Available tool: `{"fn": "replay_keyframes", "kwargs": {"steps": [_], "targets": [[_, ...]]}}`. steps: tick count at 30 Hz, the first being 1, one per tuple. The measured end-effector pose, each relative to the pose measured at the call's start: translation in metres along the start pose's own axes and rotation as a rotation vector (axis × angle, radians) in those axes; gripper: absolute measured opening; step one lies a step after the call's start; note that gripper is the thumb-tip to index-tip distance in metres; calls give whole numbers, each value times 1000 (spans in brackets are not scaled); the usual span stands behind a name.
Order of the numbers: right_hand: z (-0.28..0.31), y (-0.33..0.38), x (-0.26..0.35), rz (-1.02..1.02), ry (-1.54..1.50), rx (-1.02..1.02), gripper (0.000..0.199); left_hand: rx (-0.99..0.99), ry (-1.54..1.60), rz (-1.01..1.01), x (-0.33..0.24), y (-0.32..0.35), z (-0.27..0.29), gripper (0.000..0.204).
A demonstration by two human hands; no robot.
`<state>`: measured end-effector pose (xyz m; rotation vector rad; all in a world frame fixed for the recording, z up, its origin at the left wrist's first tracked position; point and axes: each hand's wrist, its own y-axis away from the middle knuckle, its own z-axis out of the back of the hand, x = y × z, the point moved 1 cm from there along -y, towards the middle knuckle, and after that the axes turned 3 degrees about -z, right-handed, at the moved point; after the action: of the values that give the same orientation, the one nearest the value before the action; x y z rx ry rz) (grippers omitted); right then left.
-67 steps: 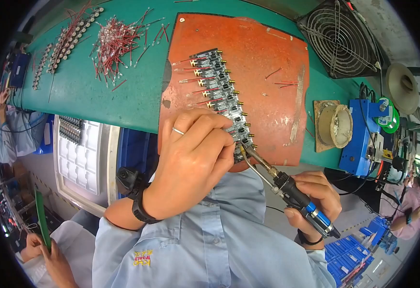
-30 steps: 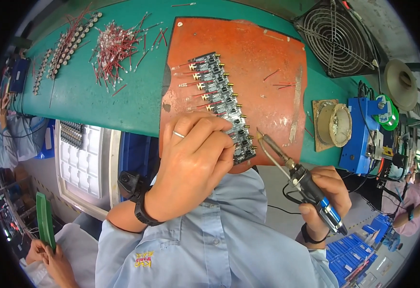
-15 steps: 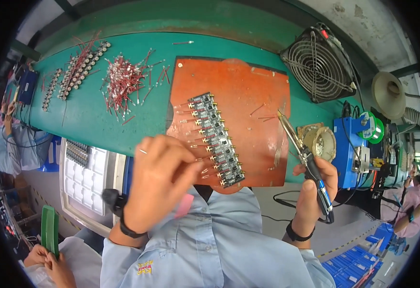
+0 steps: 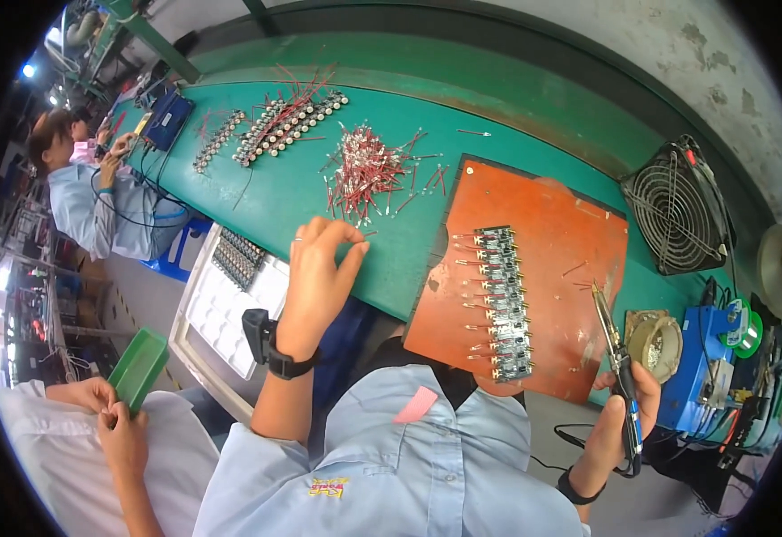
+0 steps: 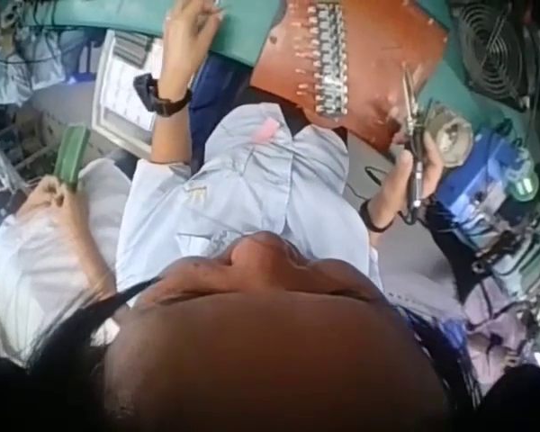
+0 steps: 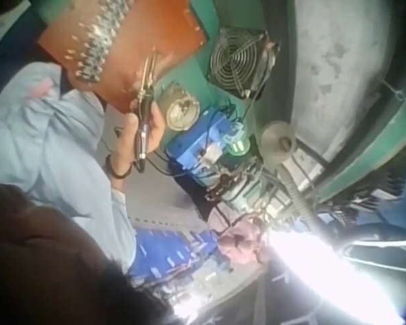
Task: Soldering electronic components onto a printed circuit board at a factory workstation.
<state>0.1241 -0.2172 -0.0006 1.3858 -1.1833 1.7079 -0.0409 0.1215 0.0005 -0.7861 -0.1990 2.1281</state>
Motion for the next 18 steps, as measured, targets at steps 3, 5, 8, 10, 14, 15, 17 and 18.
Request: {"fn": "replay_keyframes", "kwargs": {"steps": [3, 5, 8, 10, 14, 15, 17, 18], "targets": [[-3, 3, 3, -10, 10, -16, 52, -1, 13, 0, 4, -6, -12, 10], [-5, 4, 5, -12, 54, -51, 53, -7, -6, -28, 13, -11, -16, 11], [-10, 2, 7, -35, 50, -49, 53, 19, 6, -38, 10, -8, -11, 14], [-12, 2, 9, -28, 23, -72, 52, 42, 41, -55, -14, -5, -2, 15], [1, 9, 7, -44, 17, -163, 50, 103, 158, -298, -85, -21, 13, 17], [4, 11, 8, -42, 9, -166, 50, 102, 152, -304, -101, -23, 13, 17], [8, 17, 8, -58, 20, -175, 50, 220, 228, -529, -129, -35, 2, 15], [11, 20, 8, -64, 17, -169, 49, 216, 216, -535, -141, -38, -5, 15]]}}
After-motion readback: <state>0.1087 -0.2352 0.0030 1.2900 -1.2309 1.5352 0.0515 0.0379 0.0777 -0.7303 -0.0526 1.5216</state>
